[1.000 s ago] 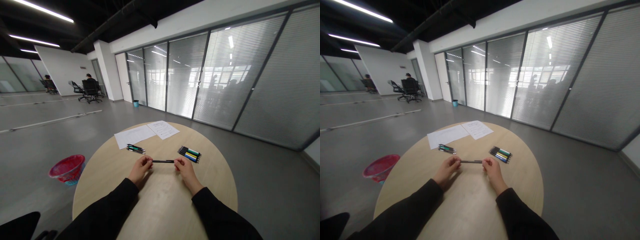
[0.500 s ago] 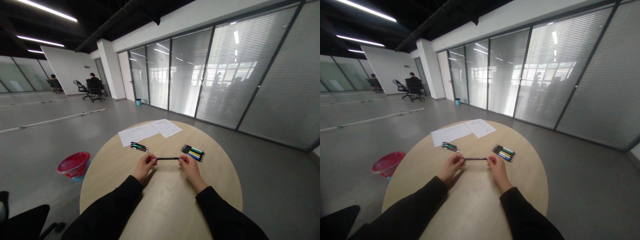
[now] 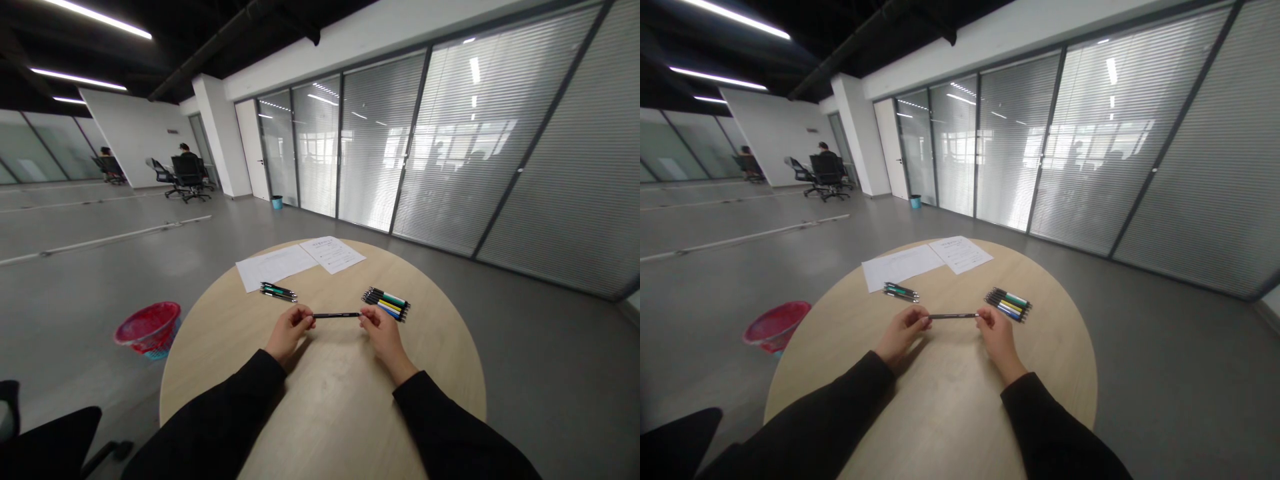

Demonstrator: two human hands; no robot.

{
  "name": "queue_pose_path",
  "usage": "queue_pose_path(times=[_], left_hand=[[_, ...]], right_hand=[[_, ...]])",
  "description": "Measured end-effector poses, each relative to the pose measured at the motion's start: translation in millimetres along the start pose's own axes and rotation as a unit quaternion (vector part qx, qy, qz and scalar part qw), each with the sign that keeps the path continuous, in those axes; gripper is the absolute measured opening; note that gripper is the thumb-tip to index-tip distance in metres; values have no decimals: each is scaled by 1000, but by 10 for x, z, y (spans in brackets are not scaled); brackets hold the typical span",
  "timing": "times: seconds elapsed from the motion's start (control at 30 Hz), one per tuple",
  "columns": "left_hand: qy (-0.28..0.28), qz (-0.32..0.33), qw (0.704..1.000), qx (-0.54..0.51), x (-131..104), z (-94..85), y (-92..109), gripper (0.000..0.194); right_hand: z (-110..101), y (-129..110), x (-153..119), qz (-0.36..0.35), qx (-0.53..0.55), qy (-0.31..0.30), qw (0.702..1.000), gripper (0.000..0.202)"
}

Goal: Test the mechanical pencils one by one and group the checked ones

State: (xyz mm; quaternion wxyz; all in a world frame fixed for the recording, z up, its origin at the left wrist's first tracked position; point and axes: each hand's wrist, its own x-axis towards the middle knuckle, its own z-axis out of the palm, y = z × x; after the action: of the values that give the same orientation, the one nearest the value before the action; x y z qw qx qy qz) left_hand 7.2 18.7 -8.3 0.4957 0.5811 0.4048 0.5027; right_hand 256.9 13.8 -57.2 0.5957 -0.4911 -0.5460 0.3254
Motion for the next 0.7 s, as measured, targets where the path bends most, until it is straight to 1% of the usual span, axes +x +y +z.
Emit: queue_pose_path(times=[0.17,0.4,0.7], left_hand=[[5,-2,1000,5,-4,1,24,25],[16,-9,1000,11,-5,-15,-13,24],[18,0,1000,13,13,-10,-33,24]], right_hand=[[-3,-73,-9,-18,-36,-9,999,22],[-8,-174,-55,-46,-96,-14,994,19],[-20,-225,-77,-64,-131,-9,989,20]])
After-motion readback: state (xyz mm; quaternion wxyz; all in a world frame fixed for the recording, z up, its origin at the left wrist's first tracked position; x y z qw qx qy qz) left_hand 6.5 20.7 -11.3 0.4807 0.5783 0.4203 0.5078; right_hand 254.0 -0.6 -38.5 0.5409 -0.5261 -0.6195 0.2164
